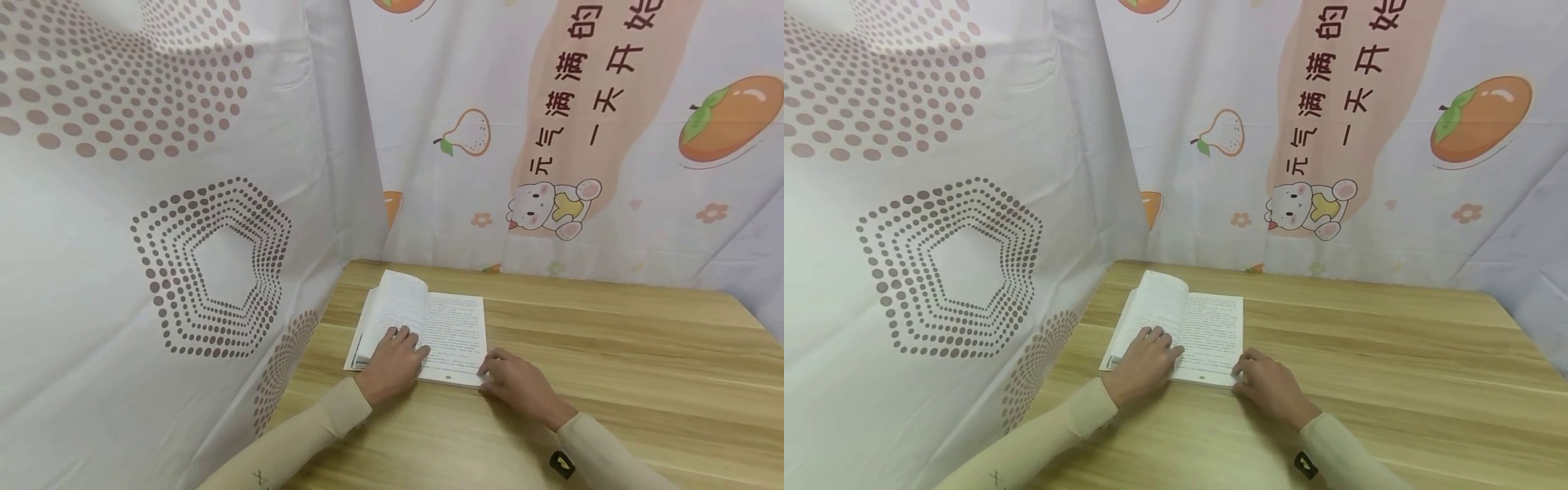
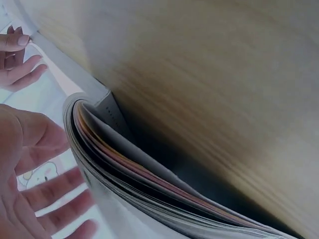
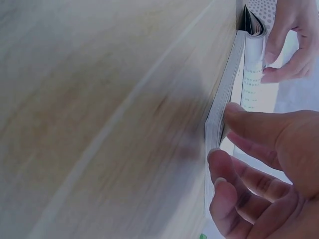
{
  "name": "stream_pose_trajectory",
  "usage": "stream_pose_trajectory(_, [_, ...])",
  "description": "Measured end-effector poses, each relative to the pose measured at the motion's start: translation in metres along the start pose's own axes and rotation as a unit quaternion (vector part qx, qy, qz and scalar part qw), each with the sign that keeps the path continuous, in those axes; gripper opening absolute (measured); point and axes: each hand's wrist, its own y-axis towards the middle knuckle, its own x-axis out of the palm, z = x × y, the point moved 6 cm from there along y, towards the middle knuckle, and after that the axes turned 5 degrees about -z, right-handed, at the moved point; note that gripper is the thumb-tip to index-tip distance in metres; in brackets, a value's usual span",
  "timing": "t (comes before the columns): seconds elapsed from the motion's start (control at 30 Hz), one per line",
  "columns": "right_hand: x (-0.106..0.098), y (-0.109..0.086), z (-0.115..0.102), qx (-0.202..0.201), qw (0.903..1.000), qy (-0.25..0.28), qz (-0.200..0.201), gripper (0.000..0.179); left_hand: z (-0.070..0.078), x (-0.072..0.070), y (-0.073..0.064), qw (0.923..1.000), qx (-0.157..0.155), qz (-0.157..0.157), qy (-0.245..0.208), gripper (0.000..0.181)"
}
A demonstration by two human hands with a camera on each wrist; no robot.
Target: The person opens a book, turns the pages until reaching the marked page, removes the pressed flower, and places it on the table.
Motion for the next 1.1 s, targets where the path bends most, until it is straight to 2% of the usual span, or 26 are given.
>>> stream_pose_trajectory(0.13, [-0.002, 0.0, -0.003, -0.009, 0.999, -0.04, 0.018, 0.005, 0.002, 0.003, -0.001, 1.0, -0.003, -0.006, -0.002, 0.013])
stream_pose_trajectory(0.27, [-0.005, -0.001, -0.009, -0.034, 0.9943, -0.086, 0.053, 0.004, 0.006, 0.006, 0.0, 0.9998, 0.014, -0.002, -0.013, 0.011])
stream_pose_trajectory(0.4, [-0.008, -0.002, -0.014, -0.055, 0.9894, -0.103, 0.087, 0.009, 0.009, 0.007, 0.001, 0.9989, 0.031, 0.008, -0.033, 0.01])
stream_pose_trajectory(0.5, [-0.011, -0.002, -0.014, -0.05, 0.9903, -0.088, 0.095, 0.01, 0.01, 0.007, 0.001, 0.9986, 0.035, 0.015, -0.036, 0.005])
stream_pose_trajectory(0.63, [-0.012, -0.002, -0.01, -0.022, 0.9944, -0.058, 0.086, 0.01, 0.012, 0.01, 0.0, 0.9984, 0.035, 0.021, -0.039, 0.034])
stream_pose_trajectory(0.73, [-0.013, -0.002, -0.007, -0.001, 0.9963, -0.038, 0.077, 0.009, 0.012, 0.013, 0.001, 0.9984, 0.033, 0.023, -0.041, 0.046])
stream_pose_trajectory(0.97, [-0.016, -0.002, 0.0, 0.029, 0.9966, 0.022, 0.073, 0.007, 0.01, 0.015, 0.003, 0.9988, 0.02, 0.01, -0.044, 0.042])
stream_pose_trajectory(1.1, [-0.017, -0.001, 0.003, 0.034, 0.9964, 0.035, 0.069, 0.004, 0.009, 0.015, 0.003, 0.9983, 0.016, -0.001, -0.055, 0.04])
